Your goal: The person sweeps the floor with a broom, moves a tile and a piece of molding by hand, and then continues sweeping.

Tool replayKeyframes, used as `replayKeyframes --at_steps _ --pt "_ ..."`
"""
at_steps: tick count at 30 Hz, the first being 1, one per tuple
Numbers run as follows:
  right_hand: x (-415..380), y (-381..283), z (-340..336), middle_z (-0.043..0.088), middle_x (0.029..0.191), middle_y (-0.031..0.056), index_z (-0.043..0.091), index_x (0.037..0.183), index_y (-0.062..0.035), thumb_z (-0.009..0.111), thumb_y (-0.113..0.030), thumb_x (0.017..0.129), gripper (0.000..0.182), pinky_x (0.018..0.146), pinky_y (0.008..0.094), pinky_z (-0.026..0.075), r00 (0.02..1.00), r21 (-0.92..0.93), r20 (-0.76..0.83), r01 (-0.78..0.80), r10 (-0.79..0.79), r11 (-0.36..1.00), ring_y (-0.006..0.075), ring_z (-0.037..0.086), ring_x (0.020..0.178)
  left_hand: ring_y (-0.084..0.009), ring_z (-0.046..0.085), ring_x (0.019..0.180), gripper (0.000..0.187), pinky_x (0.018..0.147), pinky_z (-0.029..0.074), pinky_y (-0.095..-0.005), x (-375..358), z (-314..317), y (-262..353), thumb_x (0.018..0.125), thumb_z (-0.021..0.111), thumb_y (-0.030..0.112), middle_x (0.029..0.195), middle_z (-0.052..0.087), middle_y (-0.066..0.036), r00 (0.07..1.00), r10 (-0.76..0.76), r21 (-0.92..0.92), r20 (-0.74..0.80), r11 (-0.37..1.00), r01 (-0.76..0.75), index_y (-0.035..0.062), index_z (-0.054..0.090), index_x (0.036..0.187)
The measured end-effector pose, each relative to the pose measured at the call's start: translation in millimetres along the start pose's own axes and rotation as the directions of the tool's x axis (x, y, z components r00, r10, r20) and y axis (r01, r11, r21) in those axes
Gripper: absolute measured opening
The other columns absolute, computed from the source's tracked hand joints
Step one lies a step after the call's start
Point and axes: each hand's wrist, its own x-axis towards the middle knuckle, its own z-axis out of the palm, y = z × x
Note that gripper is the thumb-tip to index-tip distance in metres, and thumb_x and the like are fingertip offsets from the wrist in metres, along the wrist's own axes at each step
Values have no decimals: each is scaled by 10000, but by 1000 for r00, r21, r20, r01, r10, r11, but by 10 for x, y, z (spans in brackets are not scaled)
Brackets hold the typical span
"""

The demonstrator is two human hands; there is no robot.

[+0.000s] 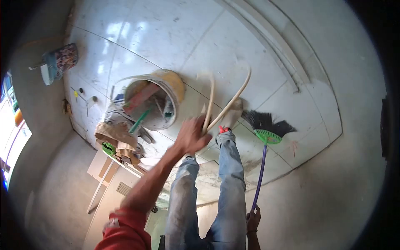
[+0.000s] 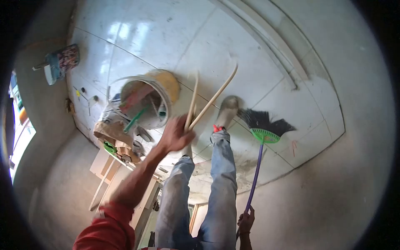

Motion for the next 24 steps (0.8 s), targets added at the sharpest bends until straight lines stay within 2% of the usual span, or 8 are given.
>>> replayKeyframes --at_steps 2,3,9,11,13,16,19,24 --pt "-74 -11 -112 454 595 -31 501 1336 -160 486 -182 1023 314 342 240 318 999 26 4 -37 37 999 61 382 405 -143 510 643 212 565 435 -312 -725 -445 313 679 575 61 745 488 -13 957 -289 -623 -1 749 226 33 546 888" --pt "-80 5 -162 446 597 -31 470 1348 -162 472 -202 1040 311 339 236 315 1000 -15 17 -24 25 1000 57 379 414 -112 500 610 258 527 402 -241 -1022 -682 379 657 578 31 718 481 -24 920 -393 -766 -8 594 247 45 541 911" --pt "-172 -11 -184 467 598 -18 488 1325 -169 468 -218 1037 293 349 242 322 999 -110 24 36 -33 993 66 398 415 -171 555 535 132 458 460 -296 -1549 -1264 -977 884 533 144 726 584 -73 616 -755 -929 224 26 370 36 580 944" --pt "-322 -120 -107 476 621 -7 496 1322 -145 486 -232 1027 308 363 240 340 999 -136 -9 35 -37 990 66 405 432 -171 543 516 160 433 449 -304 -1197 -1402 -1341 895 558 188 701 581 -57 694 -718 -938 51 204 280 44 587 960" --pt "-378 -76 -65 485 620 -3 491 1342 -152 490 -191 1013 332 368 247 362 995 -188 -35 91 -99 978 74 421 438 -195 547 511 208 441 466 -313 -663 -1456 -2068 904 594 247 656 557 -50 767 -640 -999 -38 21 -32 42 599 941" --pt "-561 -140 108 503 624 10 464 1396 -166 494 -154 996 402 380 255 389 984 -259 -80 136 -162 956 84 451 449 -226 558 480 275 437 496 -347 -37 -1596 -2825 920 618 291 589 536 -57 684 -725 -988 -84 152 40 23 612 859" --pt "-689 -41 159 491 597 -2 444 1429 -162 480 -133 982 449 375 266 389 973 -236 -108 173 -202 956 87 442 427 -263 585 435 427 429 514 -410 113 -1752 -2658 923 654 397 573 594 -134 535 -753 -837 -384 528 143 -11 650 797" --pt "-900 237 181 483 557 -8 471 1421 -138 491 -122 969 453 407 270 377 924 -336 -131 300 -360 893 78 437 431 -248 677 792 572 649 601 -392 602 -1547 -2987 912 624 577 923 661 -120 665 -730 -923 -158 348 163 37 692 1087"
